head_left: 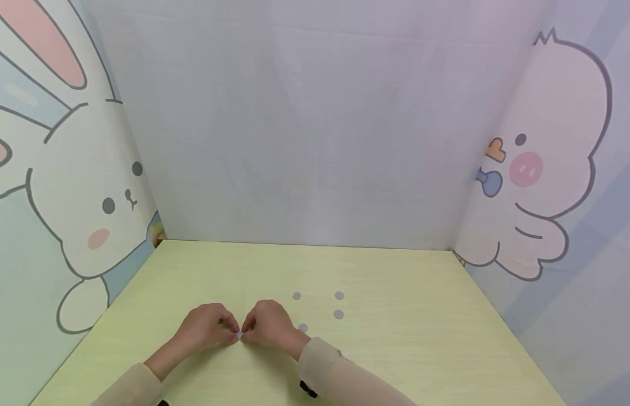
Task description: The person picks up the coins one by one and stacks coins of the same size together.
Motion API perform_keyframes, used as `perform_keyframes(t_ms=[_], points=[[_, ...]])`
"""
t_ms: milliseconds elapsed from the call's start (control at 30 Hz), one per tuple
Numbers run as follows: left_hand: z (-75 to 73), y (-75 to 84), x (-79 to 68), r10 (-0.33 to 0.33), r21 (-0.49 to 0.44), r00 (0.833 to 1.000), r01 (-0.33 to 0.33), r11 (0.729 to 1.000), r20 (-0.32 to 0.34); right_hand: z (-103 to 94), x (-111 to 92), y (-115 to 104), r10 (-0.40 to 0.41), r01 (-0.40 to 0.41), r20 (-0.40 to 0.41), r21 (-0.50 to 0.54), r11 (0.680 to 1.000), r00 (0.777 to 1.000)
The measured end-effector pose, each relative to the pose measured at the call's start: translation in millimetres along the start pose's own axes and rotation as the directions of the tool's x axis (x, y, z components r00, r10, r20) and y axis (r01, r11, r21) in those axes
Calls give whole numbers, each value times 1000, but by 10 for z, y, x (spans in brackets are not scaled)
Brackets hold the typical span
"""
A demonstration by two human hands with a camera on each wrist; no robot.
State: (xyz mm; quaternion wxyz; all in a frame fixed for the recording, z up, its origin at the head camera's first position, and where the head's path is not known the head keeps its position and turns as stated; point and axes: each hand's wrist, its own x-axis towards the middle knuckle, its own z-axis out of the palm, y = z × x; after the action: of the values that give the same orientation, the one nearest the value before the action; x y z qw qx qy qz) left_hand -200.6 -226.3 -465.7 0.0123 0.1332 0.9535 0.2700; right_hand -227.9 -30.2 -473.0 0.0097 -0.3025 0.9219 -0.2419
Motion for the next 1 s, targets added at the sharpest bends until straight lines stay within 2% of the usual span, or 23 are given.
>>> perform_keyframes(t_ms=[367, 667, 1000], points=[[25, -13, -1, 19, 0, 1000, -19, 1000, -8, -120, -48, 83, -58, 56, 41, 52, 997, 997], [24, 20, 4, -59, -9, 998, 59, 998, -6, -313, -87, 350, -106, 106, 3, 14, 994, 994], [41, 7, -1, -54, 6, 998, 54, 999, -13, -604, -265, 616, -18, 17, 2, 95, 995, 1000]])
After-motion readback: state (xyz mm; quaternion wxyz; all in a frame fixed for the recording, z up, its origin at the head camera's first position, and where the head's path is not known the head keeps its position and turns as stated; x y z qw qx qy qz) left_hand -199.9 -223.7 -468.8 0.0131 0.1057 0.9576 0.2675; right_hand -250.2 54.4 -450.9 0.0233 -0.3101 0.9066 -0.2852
